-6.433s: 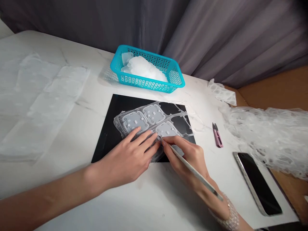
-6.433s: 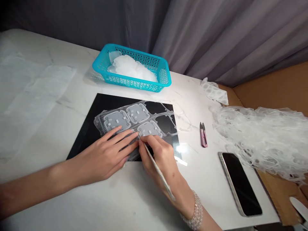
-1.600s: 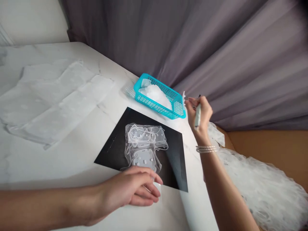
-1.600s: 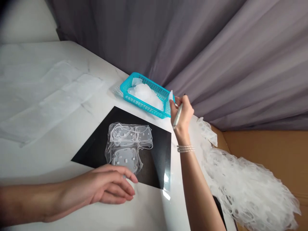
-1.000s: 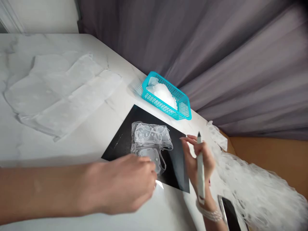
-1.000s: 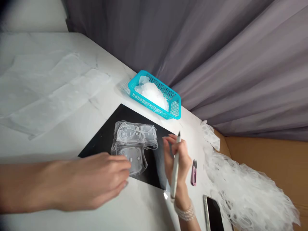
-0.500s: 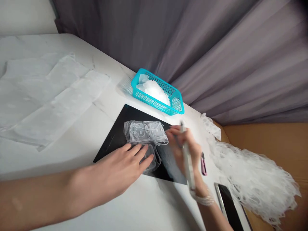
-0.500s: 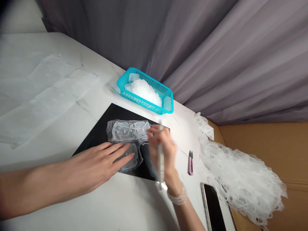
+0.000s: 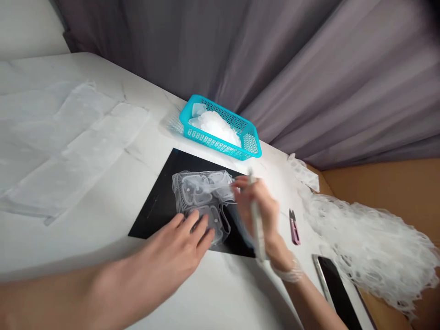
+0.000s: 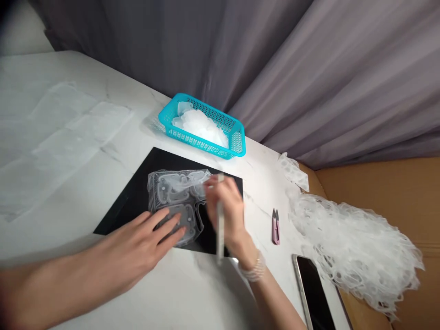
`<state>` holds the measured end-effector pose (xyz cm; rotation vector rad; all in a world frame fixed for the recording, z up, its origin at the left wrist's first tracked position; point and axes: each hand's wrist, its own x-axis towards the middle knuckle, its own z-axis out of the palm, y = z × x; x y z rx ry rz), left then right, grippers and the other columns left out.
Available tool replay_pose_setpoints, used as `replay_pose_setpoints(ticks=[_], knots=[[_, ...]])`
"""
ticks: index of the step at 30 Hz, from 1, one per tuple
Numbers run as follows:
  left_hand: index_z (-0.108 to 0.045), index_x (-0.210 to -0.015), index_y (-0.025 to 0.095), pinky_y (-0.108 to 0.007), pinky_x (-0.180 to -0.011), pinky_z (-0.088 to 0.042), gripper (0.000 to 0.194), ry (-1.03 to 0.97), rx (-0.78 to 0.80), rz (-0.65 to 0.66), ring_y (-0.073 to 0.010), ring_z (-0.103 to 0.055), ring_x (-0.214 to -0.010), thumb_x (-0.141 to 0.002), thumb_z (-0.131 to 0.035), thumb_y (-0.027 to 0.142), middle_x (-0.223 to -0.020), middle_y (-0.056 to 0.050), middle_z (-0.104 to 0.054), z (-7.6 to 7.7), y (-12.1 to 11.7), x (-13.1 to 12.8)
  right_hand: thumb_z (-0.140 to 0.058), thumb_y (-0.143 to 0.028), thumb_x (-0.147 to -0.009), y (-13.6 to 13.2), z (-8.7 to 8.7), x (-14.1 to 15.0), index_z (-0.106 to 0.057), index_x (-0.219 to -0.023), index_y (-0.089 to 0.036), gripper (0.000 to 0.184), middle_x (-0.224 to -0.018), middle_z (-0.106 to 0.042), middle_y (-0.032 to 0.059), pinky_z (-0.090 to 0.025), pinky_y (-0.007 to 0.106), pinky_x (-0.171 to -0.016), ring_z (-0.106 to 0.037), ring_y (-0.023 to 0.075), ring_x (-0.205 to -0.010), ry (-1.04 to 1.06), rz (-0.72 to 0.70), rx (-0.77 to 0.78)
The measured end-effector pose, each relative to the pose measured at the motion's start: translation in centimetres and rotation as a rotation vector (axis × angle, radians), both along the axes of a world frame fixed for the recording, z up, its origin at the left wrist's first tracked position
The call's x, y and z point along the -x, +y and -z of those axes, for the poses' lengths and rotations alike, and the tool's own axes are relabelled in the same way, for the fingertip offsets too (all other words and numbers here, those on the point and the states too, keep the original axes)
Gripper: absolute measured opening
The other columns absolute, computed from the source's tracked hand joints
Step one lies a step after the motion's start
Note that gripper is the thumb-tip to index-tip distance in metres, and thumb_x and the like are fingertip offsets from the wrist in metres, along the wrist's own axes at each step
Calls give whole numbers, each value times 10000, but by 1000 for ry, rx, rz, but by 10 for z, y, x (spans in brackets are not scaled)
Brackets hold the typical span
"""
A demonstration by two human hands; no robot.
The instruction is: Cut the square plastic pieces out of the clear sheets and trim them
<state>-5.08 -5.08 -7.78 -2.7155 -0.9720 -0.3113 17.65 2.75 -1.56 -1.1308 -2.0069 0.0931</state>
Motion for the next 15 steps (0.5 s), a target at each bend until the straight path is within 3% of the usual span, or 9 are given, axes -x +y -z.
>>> replay_pose_setpoints(ticks=[2, 5, 8, 10, 12, 15], knots=[[-476, -1459, 129, -438, -1035, -461, 641, -55, 9, 25, -330, -478, -1366, -827, -561, 200, -1485, -158, -511, -14, -8, -6, -670, -193, -844, 5, -4, -29, -411, -745, -243, 282, -856, -699, 24, -523, 332, -796, -682, 185, -876, 404, 268, 131], [-610, -1333, 140, -340, -965, -498, 482, -161, 40, 84, -264, -606, -1235, -873, -561, 275, -1353, -118, -641, -35, -15, -19, -727, -247, -726, 18, 5, -78, -394, -738, -248, 334, -749, -658, -13, -526, 318, -745, -687, 190, -829, 806, 469, 361], [-657, -1273, 205, -257, -902, -497, 399, -275, 83, 96, -185, -656, -1147, -931, -541, 376, -1267, -56, -702, -45, -14, -31, -718, -250, -661, 31, 25, -112, -388, -744, -248, 340, -783, -677, 10, -531, 325, -704, -695, 218, -878, 893, 544, 405], [-638, -1296, 203, -258, -929, -471, 401, -306, 103, 93, -178, -635, -1179, -945, -533, 365, -1305, -59, -681, -45, -6, -34, -689, -253, -669, 35, 35, -123, -381, -764, -249, 321, -842, -701, 29, -537, 345, -730, -693, 222, -916, 908, 575, 366], [-604, -1337, 172, -309, -992, -431, 418, -268, 119, 119, -206, -597, -1229, -956, -518, 323, -1378, -82, -628, -41, 7, -34, -654, -254, -701, 34, 36, -124, -378, -784, -250, 287, -904, -712, 35, -538, 363, -783, -689, 214, -961, 924, 607, 300], [-579, -1357, 121, -379, -1049, -369, 441, -180, 124, 182, -260, -527, -1303, -984, -481, 334, -1427, -119, -579, -31, 31, -27, -645, -271, -772, 18, 25, -107, -394, -794, -249, 253, -920, -701, 23, -538, 376, -825, -678, 224, -1059, 895, 598, 184]])
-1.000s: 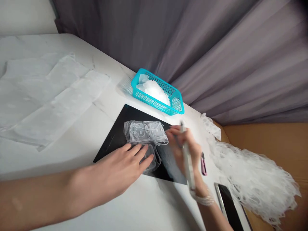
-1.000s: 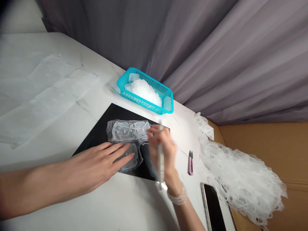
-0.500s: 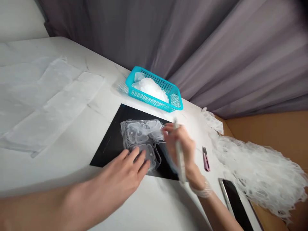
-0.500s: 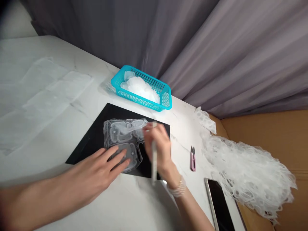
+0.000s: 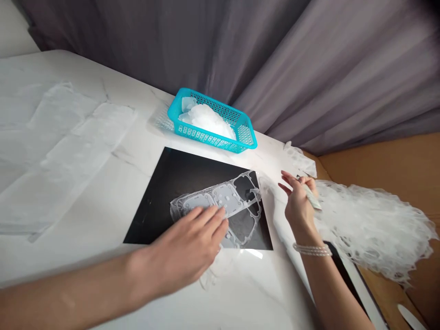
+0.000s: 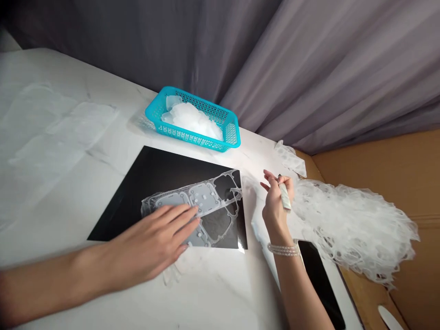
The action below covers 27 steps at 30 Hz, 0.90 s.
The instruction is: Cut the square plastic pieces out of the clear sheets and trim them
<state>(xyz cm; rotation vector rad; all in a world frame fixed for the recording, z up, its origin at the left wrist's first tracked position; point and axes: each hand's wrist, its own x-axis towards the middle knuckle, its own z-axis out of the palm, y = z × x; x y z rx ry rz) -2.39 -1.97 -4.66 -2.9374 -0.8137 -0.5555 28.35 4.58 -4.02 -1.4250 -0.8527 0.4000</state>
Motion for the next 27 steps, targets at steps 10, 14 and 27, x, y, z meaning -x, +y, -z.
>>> replay_pose_setpoints(ticks=[10, 14, 27], knots=[[-469, -1470, 203, -552, -1079, -289, 544, 106, 93, -53, -328, -478, -1332, -1020, -348, 484, -1513, -135, -482, 5, 12, 10, -494, -65, -902, -131, -12, 74, -516, -848, -218, 163, -952, -731, 89, -484, 276, -567, -591, 143, -619, -1001, -647, 159], [-485, -1462, 258, -513, -977, -374, 539, 127, 120, -93, -322, -522, -1259, -1005, -375, 522, -1483, -107, -522, -2, 8, 6, -466, -39, -911, -142, -13, 61, -511, -872, -214, 185, -909, -710, 85, -456, 259, -533, -550, 138, -586, -1151, -633, 168], [-593, -1350, 80, -456, -963, -377, 504, 32, 23, -144, -298, -562, -1201, -1019, -388, 401, -1355, -122, -638, 4, 0, 3, -596, -372, -945, -100, -37, 96, -707, -1094, -256, 219, -884, -785, 36, -616, 279, -647, -759, 202, -771, -525, -415, 373]])
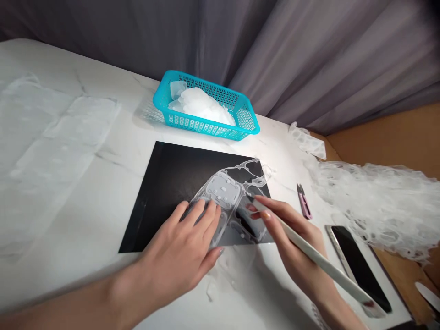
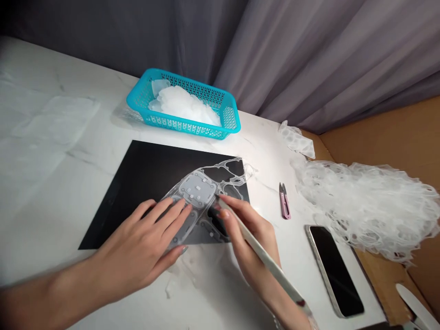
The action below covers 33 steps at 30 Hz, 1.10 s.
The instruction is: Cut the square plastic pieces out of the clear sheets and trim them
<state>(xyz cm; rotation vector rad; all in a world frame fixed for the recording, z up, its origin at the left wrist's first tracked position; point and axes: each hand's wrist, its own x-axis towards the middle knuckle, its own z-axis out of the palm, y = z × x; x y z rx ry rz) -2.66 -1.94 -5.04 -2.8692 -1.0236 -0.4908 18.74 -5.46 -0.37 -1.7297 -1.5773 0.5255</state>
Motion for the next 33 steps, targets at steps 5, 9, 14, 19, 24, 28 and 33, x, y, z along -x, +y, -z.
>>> replay_pose_setpoints(ticks=[5, 9, 14, 19, 24, 28, 33], knots=[[-591, -1341, 57, -461, -1047, -363, 509, -18, -3, 1, -317, -545, -1272, -1007, -423, 403, -1376, -184, -607, 3, 1, 1, -641, -297, -918, 12, 7, 15, -748, -1055, -220, 190, -975, -796, 35, -635, 274, -724, -767, 196, -828, 45, -195, 125], [-608, -1312, 55, -450, -1069, -368, 503, -23, -16, -1, -326, -545, -1286, -993, -455, 413, -1378, -222, -593, 5, 0, 2, -603, -244, -939, 17, 11, 15, -736, -1088, -192, 207, -1097, -775, 52, -621, 296, -862, -751, 208, -982, -22, -329, 101], [-607, -1304, 44, -450, -1066, -382, 498, -23, -31, -4, -332, -549, -1285, -993, -455, 402, -1370, -228, -597, 4, 0, 2, -582, -215, -953, 22, 7, 17, -715, -1101, -206, 198, -1064, -776, 49, -630, 297, -791, -757, 206, -923, -109, -404, 90], [-609, -1296, 38, -453, -1058, -387, 490, -30, -35, 1, -330, -567, -1266, -997, -440, 388, -1359, -225, -606, 4, 0, 1, -552, -229, -976, 23, 4, 18, -704, -1093, -220, 192, -1000, -773, 48, -619, 292, -705, -751, 198, -836, -163, -417, 102], [-624, -1273, 35, -453, -1047, -384, 476, -43, -28, -1, -328, -591, -1234, -999, -429, 372, -1329, -211, -633, 3, 1, 0, -536, -209, -978, 24, 8, 21, -701, -1102, -215, 207, -1012, -768, 65, -632, 308, -726, -752, 202, -842, -199, -433, 25], [-633, -1246, 19, -459, -1060, -367, 465, -65, -39, -2, -330, -596, -1224, -997, -426, 354, -1328, -217, -632, 5, 0, 0, -518, -125, -968, 28, 15, 26, -692, -1077, -173, 211, -1014, -761, 92, -641, 303, -781, -750, 199, -890, -249, -469, -131], [-628, -1237, 5, -460, -1059, -370, 457, -105, -48, -3, -329, -612, -1194, -999, -413, 330, -1315, -220, -639, 9, -1, -1, -501, -57, -954, 27, 17, 32, -662, -1069, -72, 199, -898, -739, 132, -642, 330, -832, -737, 227, -903, -360, -526, -241]])
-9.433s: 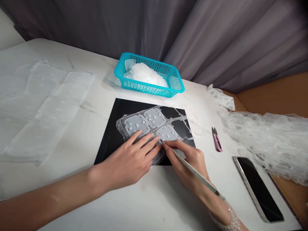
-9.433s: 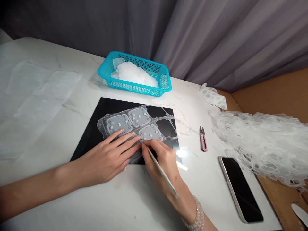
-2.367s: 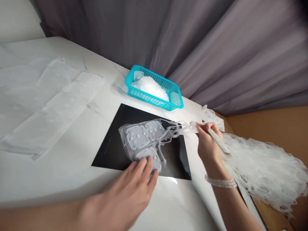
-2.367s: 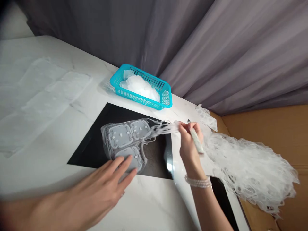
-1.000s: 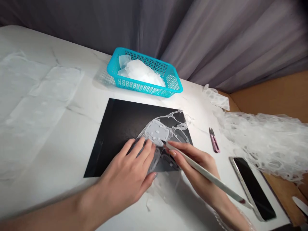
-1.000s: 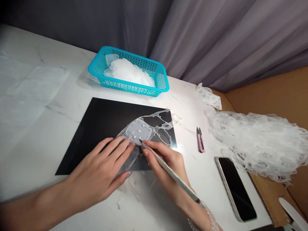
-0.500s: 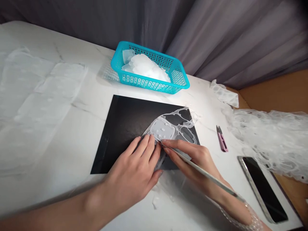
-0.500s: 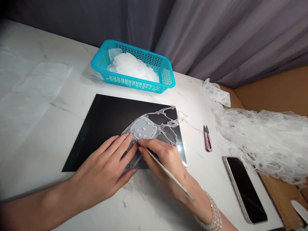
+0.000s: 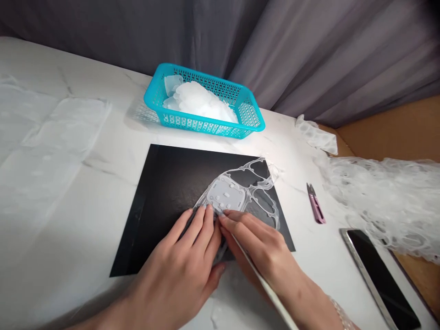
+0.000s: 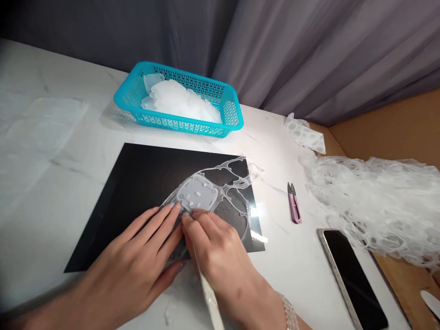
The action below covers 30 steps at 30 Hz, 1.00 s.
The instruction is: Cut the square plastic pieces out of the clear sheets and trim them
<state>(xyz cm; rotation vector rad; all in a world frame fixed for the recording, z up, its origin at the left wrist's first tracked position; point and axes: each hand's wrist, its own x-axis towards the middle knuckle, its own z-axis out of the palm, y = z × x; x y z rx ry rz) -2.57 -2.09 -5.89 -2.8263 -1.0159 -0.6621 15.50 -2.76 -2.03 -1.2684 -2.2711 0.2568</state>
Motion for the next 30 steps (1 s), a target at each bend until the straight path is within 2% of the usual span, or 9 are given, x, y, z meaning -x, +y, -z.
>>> replay_pose_setpoints(ticks=[4, 10, 15, 17, 20, 22, 24, 28, 30], knots=[[-623, -1235, -9, -458, -1069, -372, 455, -3, -31, 8, -334, -613, -1194, -995, -430, 327, -1312, -226, -638, 2, 0, -2, -453, -26, -945, -5, -2, 0, -637, -1069, -84, 229, -857, -725, 117, -616, 384, -939, -740, 229, -875, -10, -8, 5], [-593, -1286, -10, -465, -1082, -371, 478, 9, -34, -4, -336, -598, -1227, -987, -459, 338, -1329, -227, -626, 4, -1, -1, -458, 7, -922, -13, -3, -6, -613, -1083, -119, 257, -907, -730, 119, -617, 393, -948, -737, 236, -931, -13, 9, 55], [-599, -1270, -9, -457, -1080, -373, 457, 6, -10, 2, -333, -602, -1220, -989, -446, 319, -1348, -225, -613, 2, -1, 0, -435, 0, -938, -7, -3, -8, -638, -1107, -40, 267, -910, -741, 153, -605, 379, -964, -727, 255, -983, -102, -64, -39], [-609, -1247, -15, -453, -1076, -374, 444, -1, -10, 4, -332, -606, -1214, -992, -425, 300, -1351, -233, -607, 2, 0, 0, -410, -24, -959, -2, 0, -8, -656, -1099, -32, 283, -970, -743, 182, -616, 391, -927, -719, 268, -999, -153, -84, -81], [-618, -1229, -12, -448, -1078, -373, 439, -6, -3, -1, -331, -604, -1219, -990, -424, 302, -1345, -238, -611, 2, -1, 0, -374, -77, -990, 3, 5, -6, -667, -1132, -50, 327, -1175, -705, 228, -620, 434, -875, -678, 308, -1109, -272, -56, -102], [-620, -1227, -7, -452, -1078, -374, 440, -2, -1, -1, -335, -601, -1224, -988, -429, 309, -1335, -238, -618, 2, -1, 0, -356, -99, -1001, 4, 9, -4, -654, -1180, -49, 352, -1267, -669, 229, -601, 463, -905, -635, 332, -1196, -341, -39, -102], [-627, -1219, -9, -457, -1072, -385, 441, 5, -5, 3, -342, -597, -1229, -987, -428, 309, -1332, -245, -618, 1, 0, 0, -342, -93, -998, 5, 11, -2, -644, -1198, -16, 370, -1262, -670, 243, -572, 498, -955, -619, 349, -1223, -361, -49, -129], [-657, -1179, -17, -469, -1044, -418, 455, 22, -12, -5, -359, -615, -1201, -986, -408, 313, -1309, -270, -624, -1, 0, -1, -382, -59, -969, 9, 12, -5, -642, -1187, 41, 354, -1197, -683, 292, -547, 522, -996, -634, 367, -1204, -247, -113, -112], [-655, -1201, -14, -479, -1024, -435, 480, 46, -15, -17, -369, -623, -1187, -989, -397, 330, -1300, -282, -626, -1, 0, 0, -408, -66, -970, 12, 11, -11, -654, -1208, -41, 343, -1205, -705, 221, -567, 435, -992, -655, 300, -1193, -47, -76, 13]])
